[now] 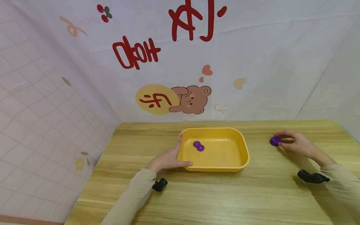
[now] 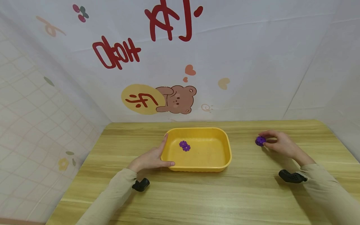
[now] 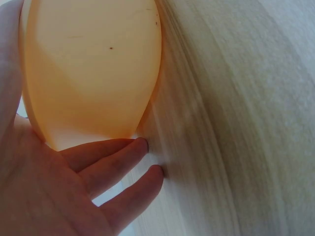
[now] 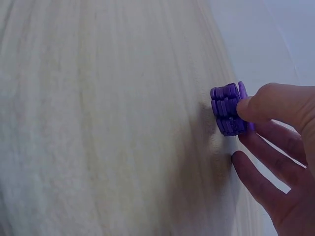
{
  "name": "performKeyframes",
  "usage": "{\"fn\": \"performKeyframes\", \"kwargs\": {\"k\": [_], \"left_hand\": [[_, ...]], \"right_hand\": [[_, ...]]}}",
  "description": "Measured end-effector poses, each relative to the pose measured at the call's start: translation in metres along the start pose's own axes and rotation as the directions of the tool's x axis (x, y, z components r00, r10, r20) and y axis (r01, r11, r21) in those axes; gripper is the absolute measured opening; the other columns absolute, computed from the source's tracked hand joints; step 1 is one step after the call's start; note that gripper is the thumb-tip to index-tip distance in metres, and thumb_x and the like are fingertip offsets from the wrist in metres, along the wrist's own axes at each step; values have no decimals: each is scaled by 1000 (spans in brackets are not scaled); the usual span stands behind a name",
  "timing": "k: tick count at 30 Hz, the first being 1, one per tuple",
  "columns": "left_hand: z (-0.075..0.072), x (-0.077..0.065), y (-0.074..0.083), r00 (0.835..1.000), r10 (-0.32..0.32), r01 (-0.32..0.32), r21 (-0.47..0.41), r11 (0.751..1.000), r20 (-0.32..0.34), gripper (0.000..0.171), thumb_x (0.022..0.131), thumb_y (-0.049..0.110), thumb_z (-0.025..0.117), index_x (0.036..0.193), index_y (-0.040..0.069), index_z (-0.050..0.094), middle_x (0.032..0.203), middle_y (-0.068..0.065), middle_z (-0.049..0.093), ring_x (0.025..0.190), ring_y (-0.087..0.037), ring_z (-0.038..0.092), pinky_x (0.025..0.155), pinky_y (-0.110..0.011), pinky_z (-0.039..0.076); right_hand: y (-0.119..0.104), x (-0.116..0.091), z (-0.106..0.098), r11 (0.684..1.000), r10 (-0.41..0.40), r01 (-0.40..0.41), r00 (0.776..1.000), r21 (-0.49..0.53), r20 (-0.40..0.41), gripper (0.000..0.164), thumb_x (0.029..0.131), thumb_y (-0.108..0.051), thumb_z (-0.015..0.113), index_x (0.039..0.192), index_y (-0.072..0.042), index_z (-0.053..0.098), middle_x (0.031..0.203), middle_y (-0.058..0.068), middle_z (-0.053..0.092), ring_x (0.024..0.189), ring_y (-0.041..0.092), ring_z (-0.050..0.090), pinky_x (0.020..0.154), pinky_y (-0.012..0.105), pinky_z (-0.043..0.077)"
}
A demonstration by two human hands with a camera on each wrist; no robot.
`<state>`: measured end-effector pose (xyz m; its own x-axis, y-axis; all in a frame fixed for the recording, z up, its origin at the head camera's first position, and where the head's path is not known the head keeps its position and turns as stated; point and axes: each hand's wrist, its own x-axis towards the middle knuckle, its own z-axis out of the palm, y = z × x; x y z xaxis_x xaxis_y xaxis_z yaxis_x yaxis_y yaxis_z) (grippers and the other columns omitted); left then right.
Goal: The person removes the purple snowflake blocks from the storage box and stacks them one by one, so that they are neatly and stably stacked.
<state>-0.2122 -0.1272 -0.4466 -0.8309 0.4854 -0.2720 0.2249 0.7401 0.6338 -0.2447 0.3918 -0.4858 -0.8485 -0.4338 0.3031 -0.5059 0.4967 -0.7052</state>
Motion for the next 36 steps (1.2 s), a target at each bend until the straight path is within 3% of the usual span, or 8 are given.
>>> {"fn": "performKeyframes", "kwargs": {"k": [11,29,36], "left_hand": [[-1,0,0,1000,-10,10,4,1000,5,124,80,56,72,152,17,-20,82,-5,56,74,-17,55,81,-36,46],[0,-1,-1,1000,-12,12,4,1000,3,124,79,57,72,152,18,-21,82,-6,56,74,-17,54,79,-35,46],[0,0,0,1000,-9,9,-14,1000,7,124,80,55,73,152,18,-21,80,-6,56,71,-16,55,76,-34,46]], "right_hand": [[-1,0,0,1000,12,-12,1000,-25,-5,31,82,13,67,112,16,59,107,-3,64,95,-7,56,74,11,48],[0,0,2,1000,19,-19,1000,-10,-24,31,80,13,70,110,15,61,105,-8,65,93,-6,58,73,12,48],[-3,2,0,999,37,-38,998,-25,-48,30,82,12,68,111,14,60,109,-8,64,97,-8,55,79,10,46]]}}
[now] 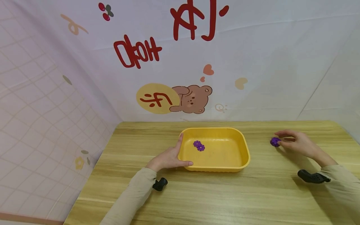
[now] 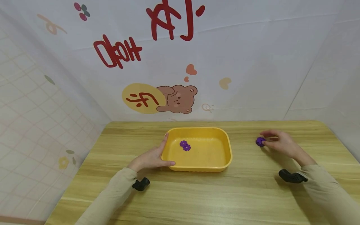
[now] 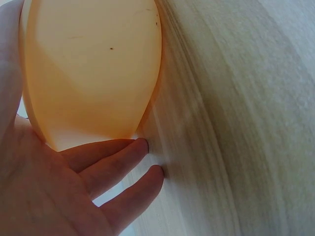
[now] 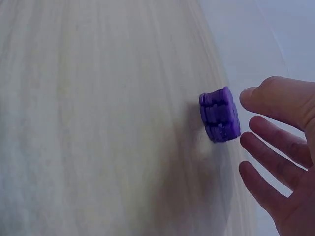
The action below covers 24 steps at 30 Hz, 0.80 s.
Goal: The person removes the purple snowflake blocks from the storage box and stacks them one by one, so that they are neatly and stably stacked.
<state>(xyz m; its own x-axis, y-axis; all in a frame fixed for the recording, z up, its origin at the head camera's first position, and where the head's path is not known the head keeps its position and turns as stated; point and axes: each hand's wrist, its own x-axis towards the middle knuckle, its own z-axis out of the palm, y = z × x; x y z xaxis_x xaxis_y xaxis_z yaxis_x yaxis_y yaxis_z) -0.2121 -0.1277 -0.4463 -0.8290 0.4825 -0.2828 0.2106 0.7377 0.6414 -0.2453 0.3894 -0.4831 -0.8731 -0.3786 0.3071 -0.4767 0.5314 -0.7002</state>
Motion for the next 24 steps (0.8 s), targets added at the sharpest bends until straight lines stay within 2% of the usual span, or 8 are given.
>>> {"fn": "performKeyframes", "kwargs": {"k": [4,8,11,12,16,21,24], "left_hand": [[0,0,0,1000,1,-1,7,1000,0,124,80,55,72,151,17,-22,80,-6,56,71,-16,54,77,-34,46],[0,-1,1,1000,-1,1,4,1000,0,124,80,55,73,151,17,-22,80,-6,56,70,-16,54,74,-33,46],[0,-1,1,1000,1,-1,1,1000,-2,124,80,54,73,152,16,-21,79,-6,56,69,-16,54,73,-33,46],[0,-1,1,1000,2,-2,2,1000,-3,125,80,54,73,152,16,-21,79,-6,56,69,-15,54,73,-33,46],[0,0,1,1000,4,-4,5,1000,-5,125,80,55,73,152,15,-21,79,-6,56,69,-15,54,73,-32,46],[-1,0,1,1000,8,-8,-1,1000,-4,125,80,53,74,152,15,-21,78,-6,56,67,-15,54,71,-32,46],[0,0,0,1000,9,-9,-1,1000,-3,125,80,54,74,152,15,-21,78,-6,56,68,-15,54,72,-33,46]], "right_hand": [[-4,5,1,996,21,-21,1000,-81,4,31,84,6,70,114,7,63,114,6,63,102,-13,49,84,8,41],[-14,13,5,991,34,-31,999,-130,23,33,87,0,70,119,3,63,117,15,61,105,-16,43,85,6,37],[-23,19,8,988,38,-33,999,-150,30,32,88,-3,70,119,-3,64,118,13,61,108,-15,40,85,5,33],[-26,22,9,988,27,-22,999,-155,32,32,87,-3,70,119,-3,65,118,16,60,109,-14,40,85,5,32],[-39,31,15,983,-18,24,999,-181,34,30,86,-4,71,116,-8,67,118,10,62,111,-9,43,85,8,34],[-54,42,21,988,-39,47,998,-145,59,28,88,-6,70,116,-9,68,119,6,63,113,-8,44,88,13,36],[-62,50,25,989,-83,94,992,-118,99,29,88,-5,70,117,-9,67,120,8,62,115,-7,44,89,14,37]]}}
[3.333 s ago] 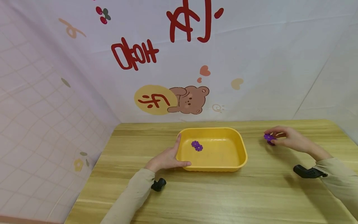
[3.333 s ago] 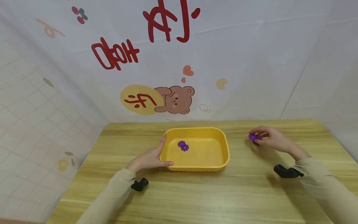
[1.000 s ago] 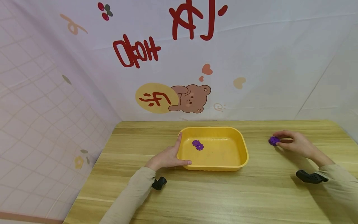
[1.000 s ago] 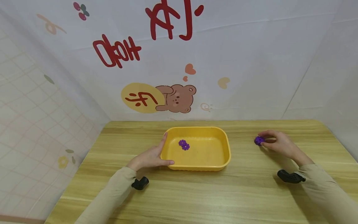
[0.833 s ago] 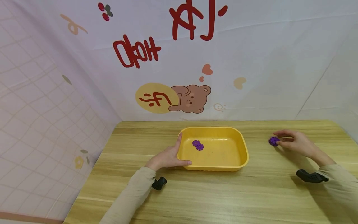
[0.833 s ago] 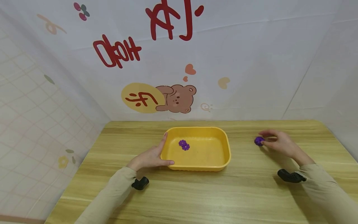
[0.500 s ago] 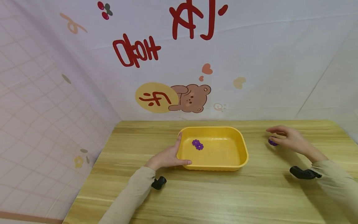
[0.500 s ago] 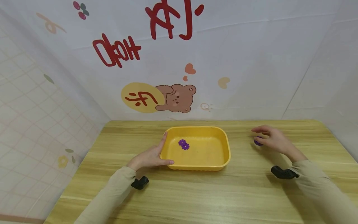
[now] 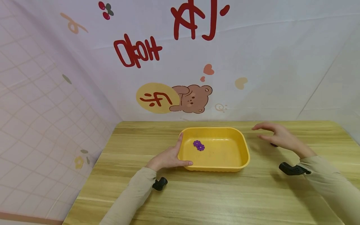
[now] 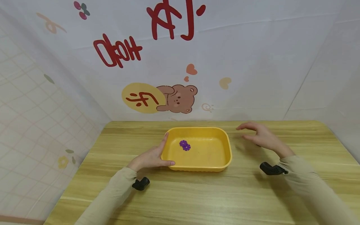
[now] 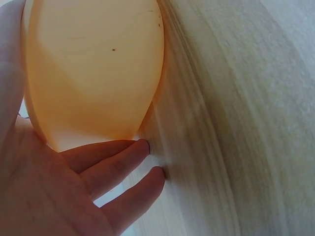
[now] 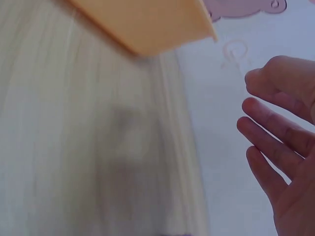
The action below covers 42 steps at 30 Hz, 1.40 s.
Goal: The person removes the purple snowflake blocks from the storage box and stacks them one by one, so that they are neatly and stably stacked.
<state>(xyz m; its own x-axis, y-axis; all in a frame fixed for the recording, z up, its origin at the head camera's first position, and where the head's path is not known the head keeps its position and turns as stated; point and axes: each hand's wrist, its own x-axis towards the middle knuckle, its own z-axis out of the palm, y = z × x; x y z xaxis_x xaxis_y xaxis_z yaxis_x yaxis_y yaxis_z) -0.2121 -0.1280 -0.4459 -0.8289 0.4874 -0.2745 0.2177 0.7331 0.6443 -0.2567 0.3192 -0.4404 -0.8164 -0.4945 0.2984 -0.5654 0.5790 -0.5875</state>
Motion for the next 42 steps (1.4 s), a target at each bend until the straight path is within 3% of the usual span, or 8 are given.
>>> {"fn": "performKeyframes", "kwargs": {"k": [8,13,16,24,32,36,42], "left_hand": [[0,0,-1,1000,11,-11,3,1000,-1,125,80,54,74,151,14,-21,78,-4,57,70,-15,56,75,-33,47],[0,-1,-1,1000,15,-15,-5,1000,-4,125,80,53,73,151,14,-21,79,-4,57,70,-14,56,74,-32,47],[1,-1,-1,1000,17,-17,-9,1000,-5,125,80,53,74,151,14,-21,79,-4,58,69,-14,56,73,-31,47],[0,-1,0,1000,22,-22,-13,1000,-11,124,80,52,74,152,13,-20,78,-4,58,68,-14,56,71,-32,47],[1,0,-2,1000,28,-29,-29,999,-9,125,80,54,74,152,15,-21,81,-3,58,71,-13,57,74,-32,48],[1,0,-1,1000,25,-25,-27,999,-10,125,79,55,73,152,15,-21,82,-4,58,72,-14,57,74,-32,48],[1,0,-1,999,29,-29,-20,999,-20,125,79,55,74,152,15,-20,83,-4,58,73,-14,57,75,-33,48]], "right_hand": [[-28,33,8,995,-99,96,990,30,97,26,91,-7,68,116,-10,67,116,2,65,108,8,55,88,19,43],[-47,56,16,991,-137,132,969,37,204,23,91,-10,68,113,-8,68,109,5,67,99,18,62,85,35,50],[-58,69,23,990,-138,130,951,47,277,23,90,-9,68,113,-7,68,109,8,67,100,20,63,86,43,50],[-82,99,47,988,-150,120,884,96,443,24,91,-5,65,114,-2,68,113,13,66,102,32,62,89,44,49],[-89,118,74,983,-182,149,833,106,522,24,91,-4,63,114,1,66,109,12,67,98,23,62,88,44,50],[-90,124,88,983,-181,133,827,126,533,24,90,-4,63,113,2,66,108,14,67,97,22,62,87,45,50],[-83,129,111,976,-212,157,847,152,487,21,88,-2,64,108,1,69,104,11,69,93,18,64,80,33,53]]}}
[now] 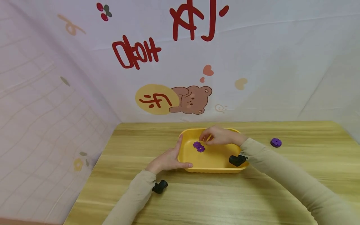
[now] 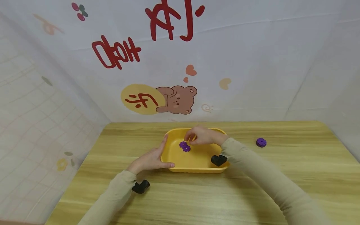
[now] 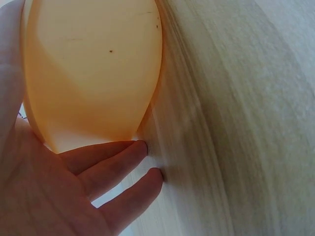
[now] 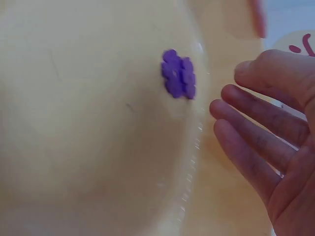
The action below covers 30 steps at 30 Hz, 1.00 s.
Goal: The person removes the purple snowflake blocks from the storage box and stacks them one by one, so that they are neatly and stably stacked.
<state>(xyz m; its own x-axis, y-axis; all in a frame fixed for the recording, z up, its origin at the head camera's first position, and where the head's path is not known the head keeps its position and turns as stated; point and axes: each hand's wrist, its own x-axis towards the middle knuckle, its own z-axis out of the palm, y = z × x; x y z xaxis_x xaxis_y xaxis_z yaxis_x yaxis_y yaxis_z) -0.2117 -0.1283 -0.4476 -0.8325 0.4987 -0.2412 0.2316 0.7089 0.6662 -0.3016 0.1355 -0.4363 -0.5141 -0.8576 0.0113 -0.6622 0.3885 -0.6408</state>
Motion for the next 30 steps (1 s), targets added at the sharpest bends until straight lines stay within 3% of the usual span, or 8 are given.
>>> {"fn": "performKeyframes", "kwargs": {"k": [13,30], "left_hand": [[2,2,-1,1000,21,-21,8,1000,6,123,81,54,72,152,15,-20,80,-4,57,71,-13,54,71,-31,47],[2,-1,-2,1000,13,-13,43,999,-8,122,82,56,70,152,13,-19,87,-6,57,77,-16,55,78,-33,47]], "right_hand": [[10,11,22,996,-11,17,997,83,-76,18,90,-4,65,106,3,69,102,11,69,96,20,65,81,30,53],[9,17,34,997,2,3,998,75,-60,24,89,-4,69,111,2,67,106,10,68,101,24,63,86,34,52]]}}
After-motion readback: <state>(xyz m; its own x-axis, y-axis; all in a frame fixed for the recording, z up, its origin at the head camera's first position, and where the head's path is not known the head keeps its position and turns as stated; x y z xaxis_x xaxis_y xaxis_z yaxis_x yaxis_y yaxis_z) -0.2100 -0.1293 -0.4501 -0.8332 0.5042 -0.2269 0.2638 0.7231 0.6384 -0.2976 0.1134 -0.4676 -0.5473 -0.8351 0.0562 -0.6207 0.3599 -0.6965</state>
